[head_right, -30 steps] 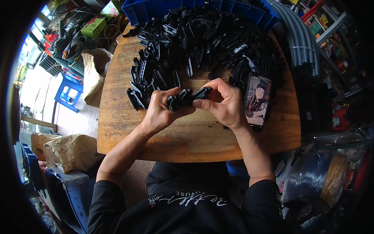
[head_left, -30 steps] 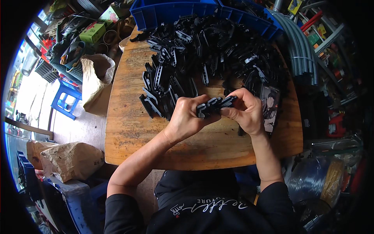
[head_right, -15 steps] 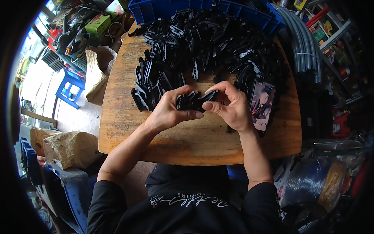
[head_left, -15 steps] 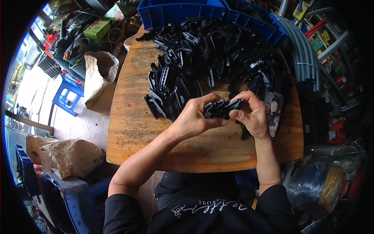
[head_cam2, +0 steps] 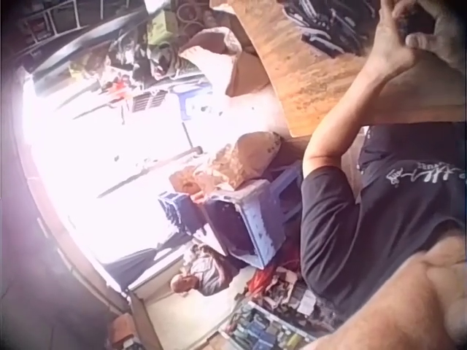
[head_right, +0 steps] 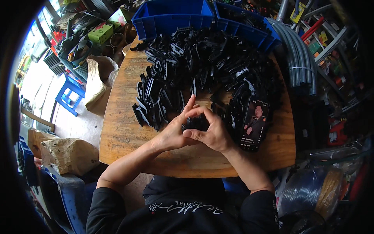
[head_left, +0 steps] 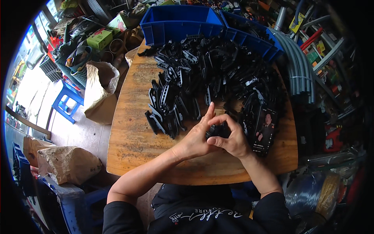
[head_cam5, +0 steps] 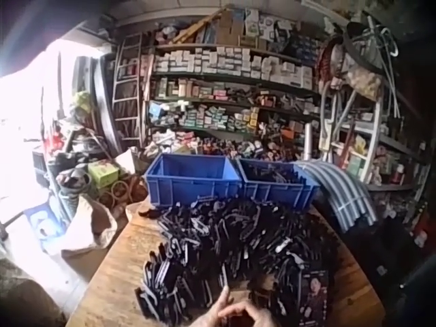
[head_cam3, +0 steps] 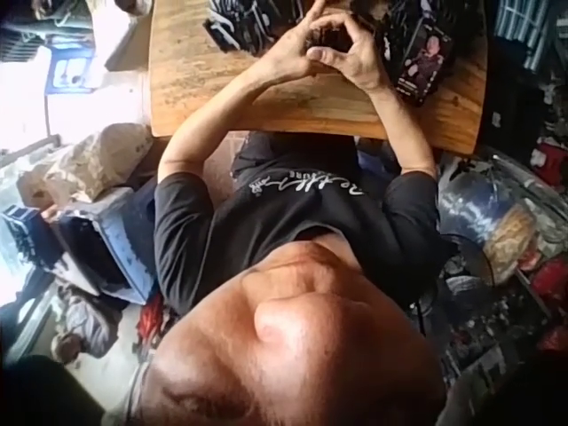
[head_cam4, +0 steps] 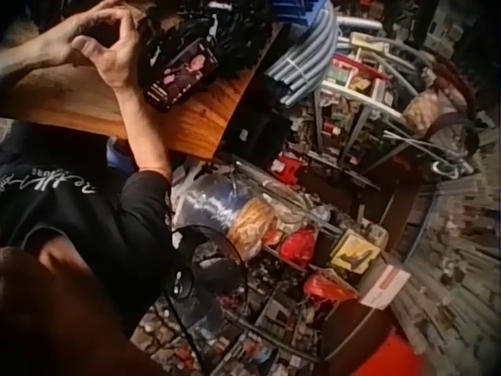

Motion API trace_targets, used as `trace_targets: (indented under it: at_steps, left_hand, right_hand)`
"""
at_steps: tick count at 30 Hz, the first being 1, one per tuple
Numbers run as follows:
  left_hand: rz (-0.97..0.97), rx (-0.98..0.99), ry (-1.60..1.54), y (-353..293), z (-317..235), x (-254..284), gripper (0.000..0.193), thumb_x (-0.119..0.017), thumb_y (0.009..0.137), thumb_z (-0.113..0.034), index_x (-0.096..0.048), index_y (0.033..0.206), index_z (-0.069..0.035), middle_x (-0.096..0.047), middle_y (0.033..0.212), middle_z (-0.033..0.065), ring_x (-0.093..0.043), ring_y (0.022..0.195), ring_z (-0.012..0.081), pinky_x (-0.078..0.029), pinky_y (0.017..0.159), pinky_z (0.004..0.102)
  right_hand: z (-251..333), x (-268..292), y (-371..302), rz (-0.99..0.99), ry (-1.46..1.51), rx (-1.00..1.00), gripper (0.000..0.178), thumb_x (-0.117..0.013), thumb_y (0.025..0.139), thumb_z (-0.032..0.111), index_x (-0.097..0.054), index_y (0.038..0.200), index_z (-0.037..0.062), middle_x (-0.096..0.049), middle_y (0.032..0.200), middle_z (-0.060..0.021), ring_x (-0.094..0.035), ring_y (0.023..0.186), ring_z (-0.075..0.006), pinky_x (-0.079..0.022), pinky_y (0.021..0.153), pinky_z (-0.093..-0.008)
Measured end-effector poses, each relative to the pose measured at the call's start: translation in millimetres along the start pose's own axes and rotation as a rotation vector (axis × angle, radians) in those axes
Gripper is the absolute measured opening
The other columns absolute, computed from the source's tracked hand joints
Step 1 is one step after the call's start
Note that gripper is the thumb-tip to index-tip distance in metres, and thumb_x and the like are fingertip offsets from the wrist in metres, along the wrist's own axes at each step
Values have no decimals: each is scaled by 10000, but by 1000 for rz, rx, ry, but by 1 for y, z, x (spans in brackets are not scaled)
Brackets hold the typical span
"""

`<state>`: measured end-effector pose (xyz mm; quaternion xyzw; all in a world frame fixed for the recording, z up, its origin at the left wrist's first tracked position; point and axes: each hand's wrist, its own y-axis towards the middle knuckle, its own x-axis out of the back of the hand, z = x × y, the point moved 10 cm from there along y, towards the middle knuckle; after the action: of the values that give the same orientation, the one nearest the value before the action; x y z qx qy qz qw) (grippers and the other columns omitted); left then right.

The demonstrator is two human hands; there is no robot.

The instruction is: Assembling and inspecting small black plastic components at a manufacturing workbench.

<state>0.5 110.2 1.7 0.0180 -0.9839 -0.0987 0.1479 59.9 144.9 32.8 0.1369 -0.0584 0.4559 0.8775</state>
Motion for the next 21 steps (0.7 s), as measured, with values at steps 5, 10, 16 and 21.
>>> trace_targets:
  at_steps: [5,10,16,21]
  left_hand:
    - [-64,54,-418,1,-8,30,1027,-739,749,-241,-16,1458,-68,-227,1457,212,-448,1186,240,-384,951,323]
    - [-492,84,-185,-12,-14,108,630,-628,799,-325,-423,1318,-34,-461,1290,167,-539,981,189,-417,863,308]
    - [-399,-124,913,12,-22,69,627,-676,722,-327,-485,1270,-89,-326,1389,204,-300,1272,359,-255,1009,479]
    - [-123,-82,980,7,2,57,554,-682,670,-296,-554,1167,-89,-476,1286,128,-390,1215,311,-269,1007,460]
  right_hand:
    - [-32,44,35,-292,540,-346,285,-756,730,253,-589,900,97,-589,819,9,-557,789,-103,-448,710,-270]
    - [-38,236,196,-679,826,-172,267,-805,693,268,-602,813,142,-592,738,-3,-541,663,-140,-416,544,-268]
    - [2,374,275,-672,97,-104,665,-587,833,500,-386,1322,97,-487,1247,-155,-488,1125,-299,-404,952,-462]
    - [18,97,173,-7,-589,100,429,-590,867,385,-587,1158,70,-612,1114,-108,-567,1062,-230,-453,873,-348]
